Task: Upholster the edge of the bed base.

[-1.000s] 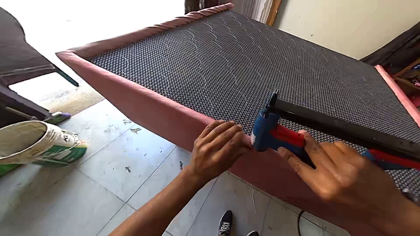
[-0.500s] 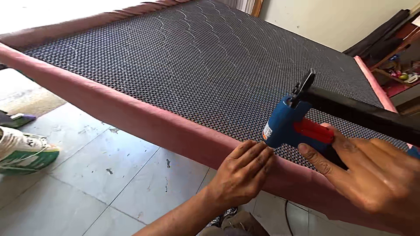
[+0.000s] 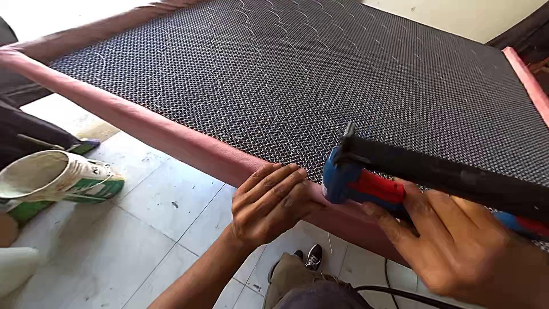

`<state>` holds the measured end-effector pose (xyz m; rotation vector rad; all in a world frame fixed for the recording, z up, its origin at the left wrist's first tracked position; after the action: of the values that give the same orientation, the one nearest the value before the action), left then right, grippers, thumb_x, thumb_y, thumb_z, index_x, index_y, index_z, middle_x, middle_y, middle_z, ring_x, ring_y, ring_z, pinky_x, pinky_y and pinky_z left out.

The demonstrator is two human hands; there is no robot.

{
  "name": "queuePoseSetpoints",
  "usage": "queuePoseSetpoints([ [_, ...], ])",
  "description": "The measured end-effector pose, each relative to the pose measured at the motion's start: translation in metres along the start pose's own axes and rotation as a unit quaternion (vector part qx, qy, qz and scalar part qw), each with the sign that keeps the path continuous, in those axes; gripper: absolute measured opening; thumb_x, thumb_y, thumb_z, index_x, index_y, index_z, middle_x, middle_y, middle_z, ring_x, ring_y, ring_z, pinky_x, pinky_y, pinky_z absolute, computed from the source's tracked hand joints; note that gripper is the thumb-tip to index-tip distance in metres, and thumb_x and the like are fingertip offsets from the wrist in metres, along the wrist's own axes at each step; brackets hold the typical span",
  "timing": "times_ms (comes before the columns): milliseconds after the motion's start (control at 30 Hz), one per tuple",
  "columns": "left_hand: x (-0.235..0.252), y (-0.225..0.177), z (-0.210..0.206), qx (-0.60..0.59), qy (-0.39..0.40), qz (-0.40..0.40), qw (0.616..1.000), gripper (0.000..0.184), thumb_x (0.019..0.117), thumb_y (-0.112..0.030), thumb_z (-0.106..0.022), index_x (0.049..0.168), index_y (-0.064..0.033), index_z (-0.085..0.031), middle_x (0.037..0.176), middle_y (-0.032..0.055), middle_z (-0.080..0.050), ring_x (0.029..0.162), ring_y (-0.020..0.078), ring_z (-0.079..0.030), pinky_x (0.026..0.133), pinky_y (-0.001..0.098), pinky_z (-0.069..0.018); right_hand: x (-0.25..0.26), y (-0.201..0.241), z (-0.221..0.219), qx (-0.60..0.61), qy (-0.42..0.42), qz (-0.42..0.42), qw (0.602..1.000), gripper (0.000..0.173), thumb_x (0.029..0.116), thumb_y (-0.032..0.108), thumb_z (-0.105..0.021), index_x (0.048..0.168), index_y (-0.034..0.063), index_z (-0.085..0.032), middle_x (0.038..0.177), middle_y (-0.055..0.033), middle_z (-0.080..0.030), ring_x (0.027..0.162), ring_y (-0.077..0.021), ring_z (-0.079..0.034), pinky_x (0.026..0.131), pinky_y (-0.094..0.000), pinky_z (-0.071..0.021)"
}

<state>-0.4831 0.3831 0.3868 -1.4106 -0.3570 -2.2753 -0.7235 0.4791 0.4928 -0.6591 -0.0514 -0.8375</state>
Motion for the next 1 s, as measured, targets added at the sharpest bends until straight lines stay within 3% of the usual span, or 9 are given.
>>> queuePoseSetpoints([
  [67, -0.001, -0.001, 0.001, 0.006, 0.003, 0.010, 1.000, 0.042, 0.0875, -0.042, -0.081, 0.109, -0.0062, -0.074, 0.118, 0.0116, -0.075, 0.117, 0.0257, -0.069, 0.107, 0.0474, -0.0526, -0.003, -0.007, -0.004, 0.006, -0.004, 0.007, 1.000, 0.044, 0.1040, 0.004, -0.040, 0.143, 0.0108, -0.059, 0.111, -0.0282, -0.066, 0.070, -0.0356, -0.059, 0.056, -0.0451, -0.0420],
  [167, -0.002, -0.001, -0.001, 0.008, -0.006, 0.020, 1.000, 0.042, 0.0878, -0.042, -0.080, 0.111, -0.0074, -0.074, 0.119, 0.0103, -0.074, 0.118, 0.0246, -0.069, 0.108, 0.0462, -0.0522, -0.001, -0.019, 0.009, -0.017, -0.027, -0.024, 0.999, 0.040, 0.1062, 0.011, -0.043, 0.143, 0.0124, -0.058, 0.116, -0.0288, -0.065, 0.075, -0.0379, -0.061, 0.058, -0.0466, -0.0438],
  [367, 0.002, -0.009, -0.001, 0.005, 0.030, 0.029, 0.999, 0.040, 0.0921, -0.041, -0.075, 0.113, -0.0079, -0.073, 0.121, 0.0098, -0.074, 0.122, 0.0244, -0.067, 0.110, 0.0472, -0.0506, -0.016, -0.013, -0.002, 0.019, -0.024, 0.042, 0.999, 0.042, 0.1033, 0.004, -0.040, 0.140, 0.0097, -0.060, 0.106, -0.0244, -0.067, 0.080, -0.0374, -0.062, 0.062, -0.0462, -0.0465],
  [467, 0.006, -0.039, -0.014, -0.023, 0.074, 0.031, 0.997, 0.030, 0.0989, -0.030, -0.069, 0.120, -0.0091, -0.073, 0.126, 0.0091, -0.073, 0.125, 0.0247, -0.065, 0.112, 0.0478, -0.0489, -0.038, -0.037, 0.010, -0.011, -0.022, 0.020, 0.999, 0.035, 0.1062, 0.014, -0.044, 0.136, 0.0127, -0.062, 0.115, -0.0229, -0.067, 0.087, -0.0383, -0.066, 0.064, -0.0478, -0.0510],
  [600, 0.024, -0.081, -0.033, -0.068, 0.103, -0.007, 0.992, 0.024, 0.1027, -0.016, -0.060, 0.121, -0.0055, -0.071, 0.125, 0.0099, -0.073, 0.124, 0.0245, -0.066, 0.111, 0.0445, -0.0504, -0.049, -0.059, 0.029, -0.022, 0.020, -0.025, 0.999, 0.048, 0.1050, 0.008, -0.042, 0.152, 0.0131, -0.048, 0.131, -0.0345, -0.058, 0.075, -0.0414, -0.062, 0.057, -0.0483, -0.0449],
  [767, 0.031, -0.082, -0.035, -0.083, 0.112, -0.046, 0.989, 0.023, 0.1033, -0.015, -0.058, 0.121, -0.0054, -0.070, 0.123, 0.0093, -0.074, 0.121, 0.0242, -0.068, 0.108, 0.0425, -0.0526, -0.054, -0.055, 0.036, -0.008, 0.055, -0.054, 0.997, 0.049, 0.1041, 0.009, -0.048, 0.152, 0.0161, -0.049, 0.126, -0.0362, -0.060, 0.072, -0.0424, -0.063, 0.057, -0.0491, -0.0473],
  [867, 0.029, -0.068, -0.032, -0.094, 0.095, -0.046, 0.990, 0.022, 0.1022, -0.019, -0.062, 0.118, -0.0075, -0.071, 0.120, 0.0077, -0.075, 0.118, 0.0227, -0.069, 0.105, 0.0416, -0.0544, -0.058, -0.038, 0.041, -0.002, 0.097, -0.066, 0.993, 0.045, 0.1049, 0.013, -0.051, 0.150, 0.0199, -0.052, 0.122, -0.0304, -0.063, 0.075, -0.0405, -0.063, 0.058, -0.0483, -0.0468],
  [1000, 0.020, -0.046, -0.030, -0.113, 0.072, -0.046, 0.990, 0.023, 0.0983, -0.022, -0.069, 0.116, -0.0086, -0.073, 0.120, 0.0070, -0.075, 0.118, 0.0225, -0.069, 0.104, 0.0419, -0.0540, -0.056, -0.019, 0.051, -0.020, 0.112, -0.099, 0.989, 0.034, 0.1036, 0.022, -0.060, 0.138, 0.0179, -0.064, 0.114, -0.0242, -0.069, 0.078, -0.0373, -0.067, 0.061, -0.0464, -0.0485],
])
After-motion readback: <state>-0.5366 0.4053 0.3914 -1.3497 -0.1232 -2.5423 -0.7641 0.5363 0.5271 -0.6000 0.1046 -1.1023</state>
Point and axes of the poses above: each hand's wrist, its own x-axis towards the middle knuckle, its own z-axis out of the back of the hand, y = z × x, the point moved 4 cm from there along x, towards the middle knuckle
